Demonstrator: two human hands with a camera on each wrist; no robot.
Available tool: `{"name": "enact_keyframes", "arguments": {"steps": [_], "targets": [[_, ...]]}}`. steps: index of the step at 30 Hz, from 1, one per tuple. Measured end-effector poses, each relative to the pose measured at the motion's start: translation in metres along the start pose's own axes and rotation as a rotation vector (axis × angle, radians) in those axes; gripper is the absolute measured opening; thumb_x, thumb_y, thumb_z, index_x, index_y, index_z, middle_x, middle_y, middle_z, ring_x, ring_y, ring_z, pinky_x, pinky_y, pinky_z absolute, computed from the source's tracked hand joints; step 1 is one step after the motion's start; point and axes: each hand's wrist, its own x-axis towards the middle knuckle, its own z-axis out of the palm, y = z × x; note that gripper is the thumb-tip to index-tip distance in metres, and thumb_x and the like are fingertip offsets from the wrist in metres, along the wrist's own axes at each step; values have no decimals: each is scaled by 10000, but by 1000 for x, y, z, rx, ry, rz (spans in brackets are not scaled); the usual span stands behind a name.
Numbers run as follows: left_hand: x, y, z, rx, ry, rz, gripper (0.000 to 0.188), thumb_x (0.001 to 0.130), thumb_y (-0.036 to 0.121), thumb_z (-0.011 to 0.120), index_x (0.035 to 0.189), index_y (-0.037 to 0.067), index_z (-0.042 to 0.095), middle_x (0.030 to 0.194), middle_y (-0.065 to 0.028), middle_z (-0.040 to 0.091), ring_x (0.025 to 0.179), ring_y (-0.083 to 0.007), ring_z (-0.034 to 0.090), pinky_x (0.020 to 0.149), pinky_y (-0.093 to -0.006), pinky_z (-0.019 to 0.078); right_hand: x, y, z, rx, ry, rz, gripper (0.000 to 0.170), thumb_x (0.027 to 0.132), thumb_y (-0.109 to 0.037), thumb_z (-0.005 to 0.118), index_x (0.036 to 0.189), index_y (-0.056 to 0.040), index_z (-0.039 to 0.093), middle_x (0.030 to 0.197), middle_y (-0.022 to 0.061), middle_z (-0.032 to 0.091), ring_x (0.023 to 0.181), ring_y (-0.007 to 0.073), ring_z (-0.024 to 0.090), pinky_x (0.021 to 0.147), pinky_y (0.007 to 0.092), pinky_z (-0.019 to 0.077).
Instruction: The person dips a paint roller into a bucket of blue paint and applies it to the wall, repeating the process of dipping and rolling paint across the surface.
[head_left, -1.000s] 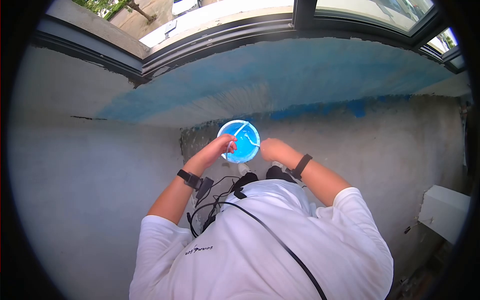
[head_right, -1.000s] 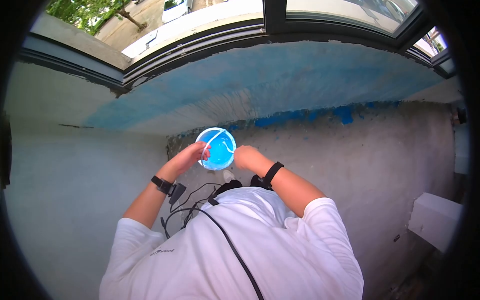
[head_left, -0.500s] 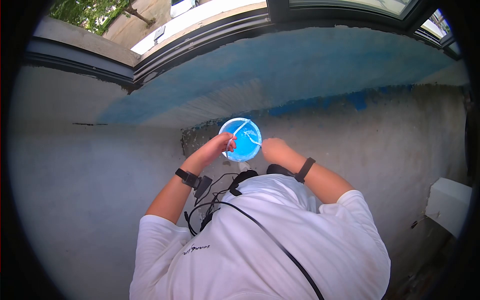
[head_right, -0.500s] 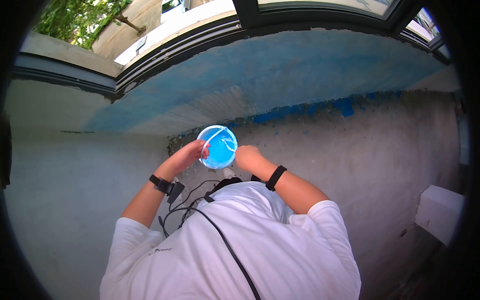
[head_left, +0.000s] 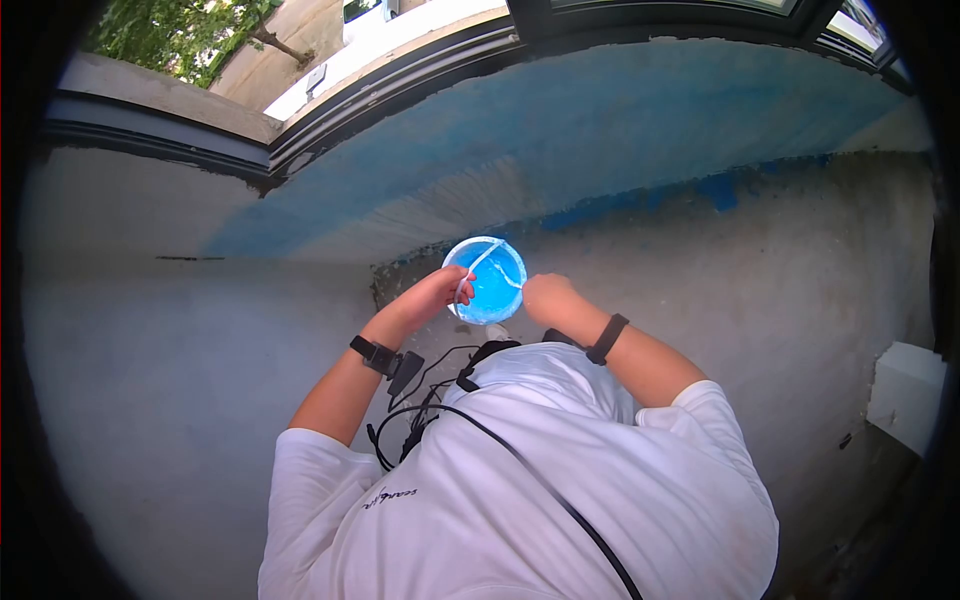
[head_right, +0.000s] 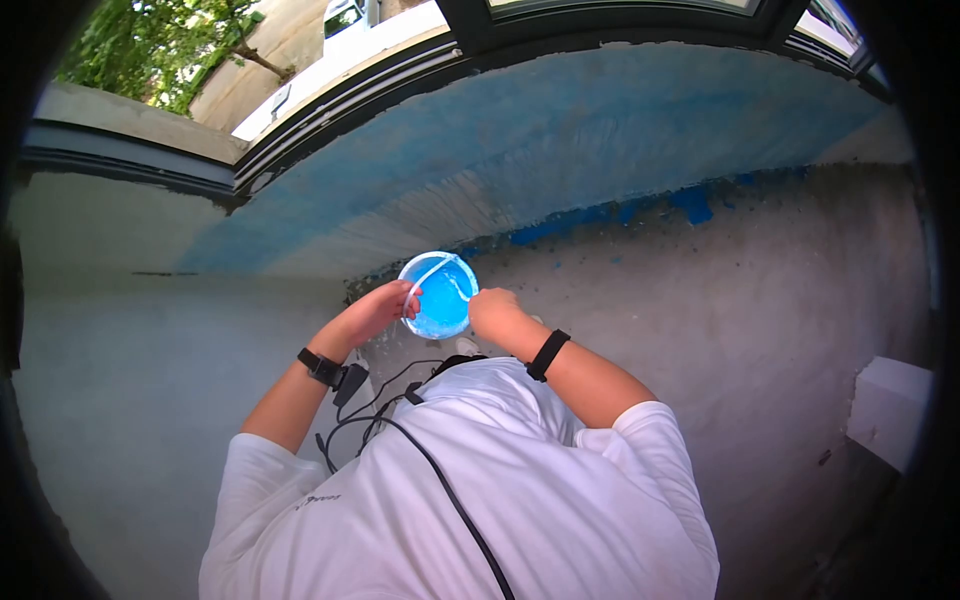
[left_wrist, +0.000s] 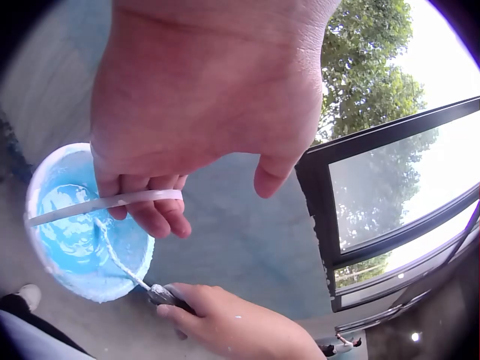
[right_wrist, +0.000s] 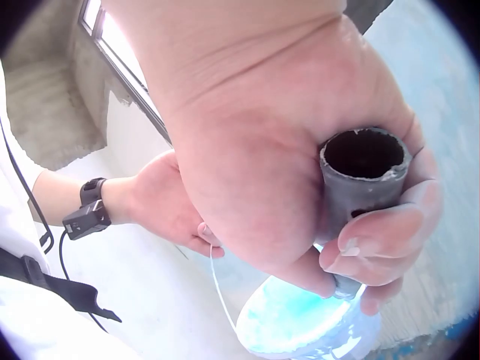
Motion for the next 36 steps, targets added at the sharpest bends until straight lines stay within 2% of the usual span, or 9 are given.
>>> {"name": "enact_keyframes", "arguments": {"steps": [21,24,27,29,30,32,33,35,36], "targets": [[-15,-13,-20,-48,68,36,298,935,314,458,1037,50,548,863,-25,571,834,-141,533,838,-285,421,10,-15,3,-55,61,-81,149,772,-71,561,813,-33,698,882,171,683,806,330,676,679,424,549],[-13,-20,-28,-61,45,48,291,957,321,449,1052,70,561,883,-11,577,858,-131,530,842,-283,409,7,-7,6,-53,99,-91,162,803,-97,555,881,-23,675,847,170,674,787,341,666,670,437,536],[-18,-18,-28,-93,97,54,291,952,313,458,1047,57,559,867,-11,575,839,-133,530,833,-283,412,-4,10,0,19,110,-118,178,843,-143,556,961,-28,622,900,189,672,829,354,665,661,435,531],[-23,-18,-29,-155,102,83,297,951,311,460,1050,49,559,862,-12,575,834,-135,531,827,-281,413,-9,25,11,223,105,-153,238,895,-231,539,1007,-24,572,823,190,650,750,393,622,669,482,477],[-26,-18,-31,-208,111,105,303,949,309,462,1053,41,558,856,-13,574,828,-137,532,821,-279,415,-8,33,21,212,101,-154,238,895,-231,539,1007,-24,572,823,190,650,750,393,622,669,482,477],[-32,-16,-33,-197,99,117,326,936,342,484,1061,48,550,868,-15,574,842,-135,534,846,-282,406,-4,42,39,418,181,-289,231,926,-271,527,938,-42,552,764,129,633,599,286,594,543,407,458],[-35,-14,-32,-193,101,126,336,935,347,487,1070,46,546,871,-17,575,844,-137,536,850,-283,407,-10,37,34,407,177,-289,231,926,-271,527,938,-42,552,764,129,633,599,286,594,543,407,458],[-40,-7,-33,-197,98,150,346,934,353,490,1078,43,543,874,-18,576,846,-139,538,853,-284,407,-26,25,10,933,-299,19,222,955,-291,495,979,-75,539,729,36,558,509,135,488,465,293,408],[-44,-4,-35,-210,94,142,358,931,361,494,1085,41,539,878,-21,577,850,-138,539,858,-285,407,-32,20,5,919,-299,21,222,955,-291,495,979,-75,539,729,36,558,509,135,488,465,293,408]]}}
